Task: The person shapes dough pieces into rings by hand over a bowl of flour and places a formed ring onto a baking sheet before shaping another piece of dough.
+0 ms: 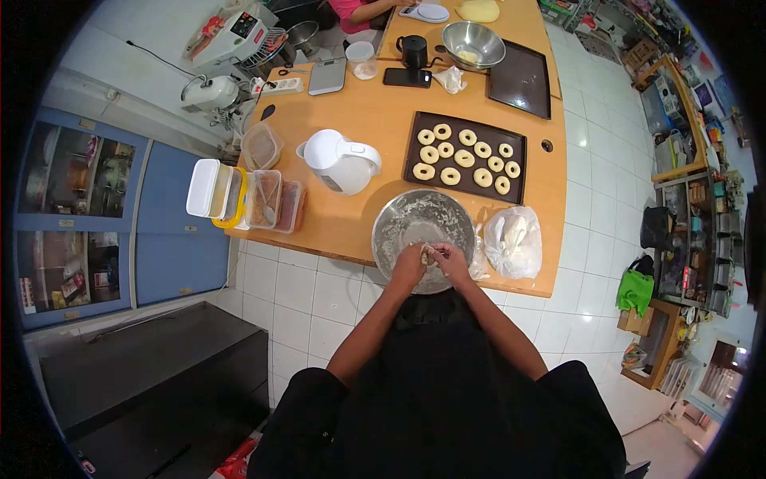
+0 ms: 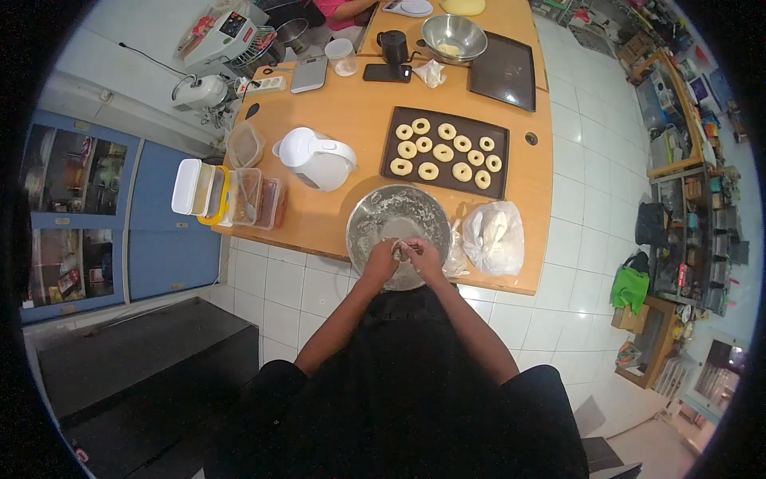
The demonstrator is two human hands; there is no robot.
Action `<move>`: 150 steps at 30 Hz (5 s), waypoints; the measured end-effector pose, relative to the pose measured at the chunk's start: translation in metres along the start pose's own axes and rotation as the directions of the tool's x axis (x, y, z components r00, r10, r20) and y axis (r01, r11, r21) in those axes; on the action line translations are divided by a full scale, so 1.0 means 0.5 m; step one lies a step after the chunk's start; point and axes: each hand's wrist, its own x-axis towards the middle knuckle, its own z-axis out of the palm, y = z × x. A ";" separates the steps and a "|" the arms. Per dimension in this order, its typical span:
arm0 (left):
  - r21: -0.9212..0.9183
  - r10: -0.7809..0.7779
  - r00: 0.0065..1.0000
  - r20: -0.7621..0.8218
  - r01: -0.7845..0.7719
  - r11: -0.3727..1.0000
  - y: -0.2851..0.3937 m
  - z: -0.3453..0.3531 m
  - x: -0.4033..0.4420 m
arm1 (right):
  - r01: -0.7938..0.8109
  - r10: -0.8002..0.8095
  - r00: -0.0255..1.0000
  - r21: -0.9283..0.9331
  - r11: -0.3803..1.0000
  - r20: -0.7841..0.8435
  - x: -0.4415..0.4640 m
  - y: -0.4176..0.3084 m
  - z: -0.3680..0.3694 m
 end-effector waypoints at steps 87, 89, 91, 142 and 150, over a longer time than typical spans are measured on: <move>-0.818 -0.291 0.768 0.570 0.564 -0.113 -0.020 -0.008 0.009 | 0.394 -0.449 0.892 -0.572 0.719 0.049 -0.021 -0.046 -0.004; -0.851 -0.339 0.815 0.470 0.520 0.069 -0.019 -0.006 0.005 | 0.481 -0.514 0.848 -0.592 0.647 0.127 -0.028 -0.057 0.001; -0.875 -0.347 0.852 0.392 0.462 0.146 -0.030 -0.003 0.004 | 0.522 -0.528 0.840 -0.449 0.725 0.124 -0.025 -0.073 0.006; -0.586 -0.324 0.935 0.144 0.344 0.734 -0.007 -0.008 -0.005 | -0.199 0.188 0.979 0.212 0.957 0.074 -0.002 0.008 -0.006; -0.209 -0.231 0.968 0.100 0.247 0.946 -0.035 0.011 -0.010 | -0.068 0.069 0.997 -0.041 0.997 0.043 0.000 0.007 -0.014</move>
